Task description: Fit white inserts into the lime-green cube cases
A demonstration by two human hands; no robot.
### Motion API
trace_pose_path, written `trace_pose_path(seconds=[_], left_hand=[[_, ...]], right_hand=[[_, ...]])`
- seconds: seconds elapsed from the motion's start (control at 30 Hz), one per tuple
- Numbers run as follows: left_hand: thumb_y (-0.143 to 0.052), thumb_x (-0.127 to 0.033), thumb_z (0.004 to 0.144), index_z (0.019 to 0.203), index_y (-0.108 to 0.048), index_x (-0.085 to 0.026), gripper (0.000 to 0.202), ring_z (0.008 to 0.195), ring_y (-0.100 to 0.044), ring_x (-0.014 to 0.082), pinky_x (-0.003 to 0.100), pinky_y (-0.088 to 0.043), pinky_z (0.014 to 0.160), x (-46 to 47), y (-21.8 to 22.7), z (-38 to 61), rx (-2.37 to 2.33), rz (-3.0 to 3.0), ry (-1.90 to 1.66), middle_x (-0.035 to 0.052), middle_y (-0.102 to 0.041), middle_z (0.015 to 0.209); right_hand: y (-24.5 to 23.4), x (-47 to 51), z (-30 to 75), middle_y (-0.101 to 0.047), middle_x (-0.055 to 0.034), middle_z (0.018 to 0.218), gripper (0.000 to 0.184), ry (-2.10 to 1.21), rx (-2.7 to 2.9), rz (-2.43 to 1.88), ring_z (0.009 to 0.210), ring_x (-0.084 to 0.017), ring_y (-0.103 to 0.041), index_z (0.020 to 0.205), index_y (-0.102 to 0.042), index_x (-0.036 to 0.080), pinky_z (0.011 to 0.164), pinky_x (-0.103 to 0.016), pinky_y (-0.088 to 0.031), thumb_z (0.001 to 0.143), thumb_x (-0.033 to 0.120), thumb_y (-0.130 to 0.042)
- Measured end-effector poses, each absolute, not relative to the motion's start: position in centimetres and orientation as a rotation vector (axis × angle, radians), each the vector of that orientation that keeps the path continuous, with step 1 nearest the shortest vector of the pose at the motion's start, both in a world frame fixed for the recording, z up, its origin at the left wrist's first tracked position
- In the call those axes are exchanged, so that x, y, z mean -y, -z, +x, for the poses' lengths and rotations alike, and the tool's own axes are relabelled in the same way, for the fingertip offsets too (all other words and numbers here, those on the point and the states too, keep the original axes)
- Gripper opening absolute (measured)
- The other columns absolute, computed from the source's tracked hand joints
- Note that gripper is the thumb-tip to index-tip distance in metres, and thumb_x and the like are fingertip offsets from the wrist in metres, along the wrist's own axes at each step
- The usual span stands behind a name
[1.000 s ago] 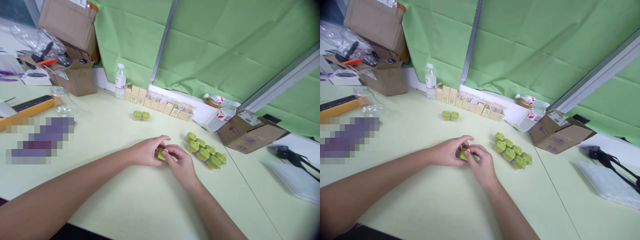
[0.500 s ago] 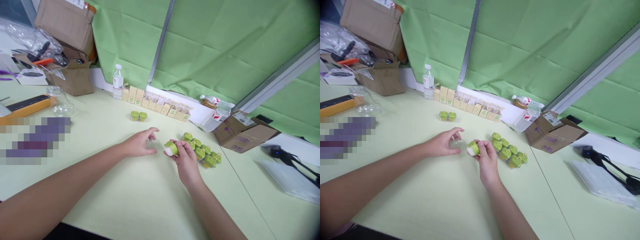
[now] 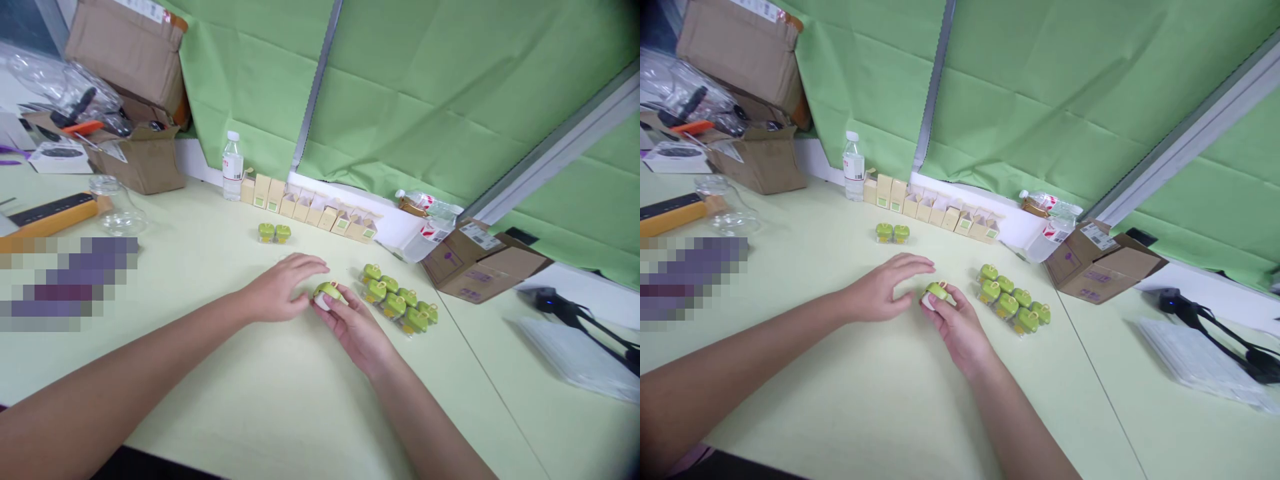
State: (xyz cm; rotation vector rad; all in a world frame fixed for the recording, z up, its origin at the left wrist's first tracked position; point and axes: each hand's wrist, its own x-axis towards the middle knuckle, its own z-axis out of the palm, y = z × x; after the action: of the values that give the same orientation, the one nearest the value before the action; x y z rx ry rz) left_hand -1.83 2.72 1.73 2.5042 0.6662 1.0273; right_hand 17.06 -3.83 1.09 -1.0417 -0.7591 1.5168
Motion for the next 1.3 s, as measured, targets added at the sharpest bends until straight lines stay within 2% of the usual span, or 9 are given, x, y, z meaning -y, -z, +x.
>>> trace_pose_path(seconds=[0.13,0.3,0.43,0.6,0.77,0.97,1.07,1.2,1.3], left_hand=[[-0.048,-0.004,0.078,0.131,-0.054,-0.027,0.059,0.116,-0.057,0.0223,0.036,-0.046,0.099,-1.5,-1.6,-0.7,-0.554,2.488,-0.886,0.0037,-0.064,0.122],[-0.05,-0.003,0.074,0.123,-0.061,-0.026,0.055,0.105,-0.06,0.0219,0.035,-0.048,0.093,-1.7,-0.9,-0.6,-0.569,2.485,-0.909,0.0041,-0.067,0.112],[-0.05,-0.004,0.074,0.118,-0.063,-0.024,0.05,0.102,-0.062,0.0209,0.034,-0.047,0.091,-1.8,-1.1,-0.6,-0.544,2.532,-0.923,0.003,-0.069,0.112],[-0.051,-0.006,0.077,0.114,-0.066,-0.026,0.045,0.101,-0.063,0.0206,0.034,-0.047,0.09,-1.7,-1.5,-0.7,-0.539,2.552,-0.891,0.0014,-0.07,0.115],[-0.055,-0.009,0.077,0.122,-0.064,-0.029,0.051,0.111,-0.062,0.0222,0.035,-0.048,0.095,-1.8,-1.4,-1.0,-0.529,2.49,-0.871,0.002,-0.067,0.123],[-0.054,-0.007,0.075,0.132,-0.058,-0.028,0.061,0.106,-0.063,0.0214,0.033,-0.05,0.092,-2.2,-1.1,-1.6,-0.578,2.363,-0.85,0.0042,-0.066,0.122],[-0.055,-0.007,0.076,0.135,-0.055,-0.027,0.062,0.107,-0.062,0.0213,0.032,-0.05,0.089,-2.5,-0.9,-1.7,-0.605,2.308,-0.886,0.0056,-0.064,0.124],[-0.057,-0.01,0.078,0.13,-0.058,-0.025,0.054,0.104,-0.062,0.0207,0.03,-0.052,0.083,-2.7,-0.6,-1.7,-0.607,2.247,-0.873,0.007,-0.064,0.119],[-0.06,-0.014,0.079,0.126,-0.059,-0.023,0.048,0.102,-0.062,0.021,0.031,-0.052,0.082,-2.7,-0.5,-1.6,-0.623,2.207,-0.887,0.0073,-0.065,0.116]], right_hand=[[-0.8,4.2,16.8,-0.074,-0.0022,0.093,0.041,-1.548,0.899,-1.035,0.095,-0.018,-0.071,0.111,-0.065,0.022,0.1,-0.037,-0.052,0.075,0.029,-0.082],[-0.7,4.3,16.8,-0.074,-0.0021,0.092,0.04,-1.586,0.931,-1.074,0.089,-0.016,-0.07,0.108,-0.066,0.022,0.092,-0.033,-0.052,0.074,0.031,-0.083],[-1.2,4.3,16.7,-0.073,-0.0019,0.094,0.039,-1.594,0.965,-1.075,0.091,-0.016,-0.068,0.106,-0.065,0.022,0.091,-0.033,-0.051,0.073,0.03,-0.084],[-1.6,4.4,16.8,-0.071,-0.0009,0.091,0.039,-1.585,1.019,-1.115,0.085,-0.015,-0.066,0.107,-0.064,0.023,0.083,-0.03,-0.05,0.073,0.032,-0.083],[-1.7,4.4,17.0,-0.069,0.0007,0.083,0.043,-1.529,1.12,-1.22,0.072,-0.013,-0.06,0.111,-0.064,0.024,0.07,-0.027,-0.047,0.072,0.03,-0.081],[-2.0,4.5,16.7,-0.063,0.0031,0.076,0.052,-1.417,1.253,-1.326,0.062,-0.012,-0.049,0.121,-0.061,0.028,0.055,-0.023,-0.035,0.071,0.022,-0.072],[-1.9,4.5,16.7,-0.063,0.004,0.076,0.062,-1.403,1.256,-1.342,0.065,-0.012,-0.05,0.129,-0.057,0.029,0.058,-0.023,-0.035,0.07,0.019,-0.069],[-1.7,4.4,16.8,-0.068,0.0025,0.085,0.062,-1.392,1.2,-1.329,0.075,-0.015,-0.056,0.127,-0.058,0.03,0.07,-0.026,-0.041,0.068,0.02,-0.069],[-1.6,4.5,16.9,-0.068,0.0022,0.086,0.063,-1.404,1.191,-1.303,0.073,-0.015,-0.056,0.127,-0.058,0.031,0.069,-0.027,-0.041,0.066,0.02,-0.068]])
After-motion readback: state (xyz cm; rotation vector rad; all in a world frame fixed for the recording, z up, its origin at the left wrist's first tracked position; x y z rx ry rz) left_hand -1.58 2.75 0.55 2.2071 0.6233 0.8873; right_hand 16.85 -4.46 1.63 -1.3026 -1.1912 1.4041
